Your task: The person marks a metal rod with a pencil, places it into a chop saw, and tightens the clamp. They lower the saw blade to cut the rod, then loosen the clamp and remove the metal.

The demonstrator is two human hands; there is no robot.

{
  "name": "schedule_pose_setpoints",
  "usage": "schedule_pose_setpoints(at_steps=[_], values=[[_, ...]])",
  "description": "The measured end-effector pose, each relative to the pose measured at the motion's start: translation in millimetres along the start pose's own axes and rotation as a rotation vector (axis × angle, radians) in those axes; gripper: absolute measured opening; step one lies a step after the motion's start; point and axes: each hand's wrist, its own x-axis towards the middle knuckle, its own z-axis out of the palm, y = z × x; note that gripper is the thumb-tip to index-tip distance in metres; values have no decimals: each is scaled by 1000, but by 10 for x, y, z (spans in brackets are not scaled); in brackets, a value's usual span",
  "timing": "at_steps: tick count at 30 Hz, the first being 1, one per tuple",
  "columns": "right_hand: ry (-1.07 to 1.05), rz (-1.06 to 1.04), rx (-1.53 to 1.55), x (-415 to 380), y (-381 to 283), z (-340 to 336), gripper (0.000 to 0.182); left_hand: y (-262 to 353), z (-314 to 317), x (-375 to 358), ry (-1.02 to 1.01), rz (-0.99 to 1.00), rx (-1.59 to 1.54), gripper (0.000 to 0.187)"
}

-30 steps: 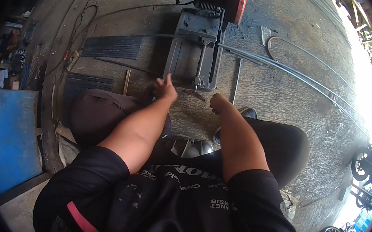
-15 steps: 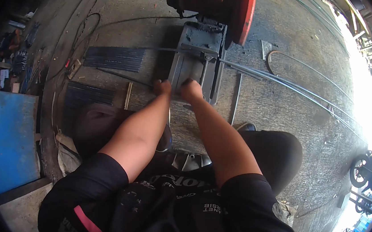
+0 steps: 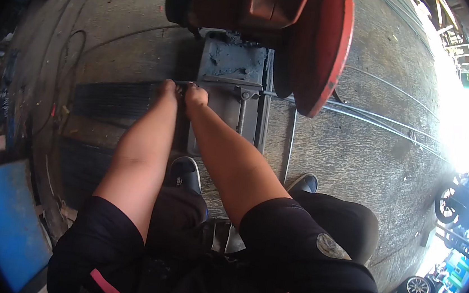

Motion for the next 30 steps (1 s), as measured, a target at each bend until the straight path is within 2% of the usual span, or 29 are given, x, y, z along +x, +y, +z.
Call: schedule_pose_setpoints(at_steps=[1, 3, 6, 9, 11, 12, 14, 15, 17, 19, 22, 24, 26, 27, 29, 30], values=[[-2, 46, 65, 57, 18, 12, 55, -13, 37, -26, -1, -18, 13, 28], [-4, 107, 127, 118, 43, 20, 55, 99, 23, -160, -97, -157, -495, 24], [18, 241, 183, 199, -124, 1, 54, 145, -69, -301, -129, -30, -564, 22], [-155, 166, -37, -22, -429, -97, 51, 354, -169, -520, -115, 131, -601, 21], [-50, 26, -196, -228, -779, -144, 58, 666, -169, -714, -102, 233, -656, 21], [-50, -7, -195, -312, -864, -158, 58, 745, -218, -778, -74, 370, -503, 19], [34, -204, -414, -521, -962, -148, 55, 934, -400, -1335, 68, 594, -198, 21], [28, -241, -415, -694, -1050, -146, 55, 990, -476, -1590, 72, 618, -227, 21], [203, -367, -610, -1048, -1257, -179, 48, 1175, -600, -2049, -3, 626, -224, 22], [203, -465, -593, -1231, -1366, -211, 42, 1264, -710, -2453, -57, 699, -184, 22], [234, -565, -632, -1681, -1620, -388, 33, 1281, -733, -2676, -243, 928, -236, 17], [278, -609, -686, -1921, -1747, -587, 30, 1342, -771, -2973, -383, 926, -162, 14], [173, -760, -521, -1933, -1787, -802, 29, 1428, -854, -3427, -523, 951, -93, 13], [188, -782, -520, -1946, -1824, -922, 29, 1479, -918, -3658, -536, 971, -105, 13], [-244, -575, -210, -2001, -1908, -1190, 33, 1543, -1013, -4061, -799, 926, -31, 12], [-290, -564, -219, -2410, -2095, -1382, 33, 1554, -1054, -4201, -899, 939, -14, 12]])
